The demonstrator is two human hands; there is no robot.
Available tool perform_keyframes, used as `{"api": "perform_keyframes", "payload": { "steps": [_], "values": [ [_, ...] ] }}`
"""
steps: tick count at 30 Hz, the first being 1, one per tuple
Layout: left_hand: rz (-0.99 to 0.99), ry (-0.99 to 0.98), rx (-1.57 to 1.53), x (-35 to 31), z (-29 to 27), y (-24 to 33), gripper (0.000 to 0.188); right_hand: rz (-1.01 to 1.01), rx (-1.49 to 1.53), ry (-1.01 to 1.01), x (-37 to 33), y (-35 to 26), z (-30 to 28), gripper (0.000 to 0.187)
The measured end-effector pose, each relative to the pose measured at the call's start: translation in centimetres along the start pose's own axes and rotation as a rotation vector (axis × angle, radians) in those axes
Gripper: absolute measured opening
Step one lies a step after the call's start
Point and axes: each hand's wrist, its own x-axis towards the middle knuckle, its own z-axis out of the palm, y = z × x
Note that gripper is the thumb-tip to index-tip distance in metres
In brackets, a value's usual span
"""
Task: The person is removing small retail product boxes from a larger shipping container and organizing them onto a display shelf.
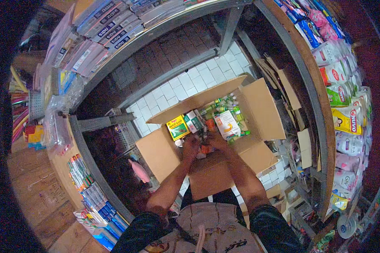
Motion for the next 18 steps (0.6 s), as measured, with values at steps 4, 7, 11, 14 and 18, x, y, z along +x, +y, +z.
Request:
{"api": "perform_keyframes", "payload": {
  "steps": [4,7,11,14,18],
  "values": [
    [-0.016,0.002,-0.269,-0.2,-0.1,1.3,0.019,0.090,-0.088,0.067,-3.1,-4.8,0.0,0.039],
    [0.060,0.082,-0.346,-0.4,-0.1,1.8,0.017,0.038,-0.129,0.049,-4.1,-6.5,0.8,0.038],
    [0.001,0.076,-0.378,-1.4,-0.8,2.3,0.017,0.050,-0.067,0.039,-5.3,-7.4,1.1,0.037],
    [-0.021,0.058,-0.448,-2.8,-2.0,3.6,0.016,-0.083,-0.220,-0.087,-6.2,-8.5,1.9,0.036],
    [0.028,0.073,-0.490,-5.5,-3.7,6.3,0.014,-0.089,-0.182,-0.022,-9.0,-11.4,4.0,0.032]
  ]
}}
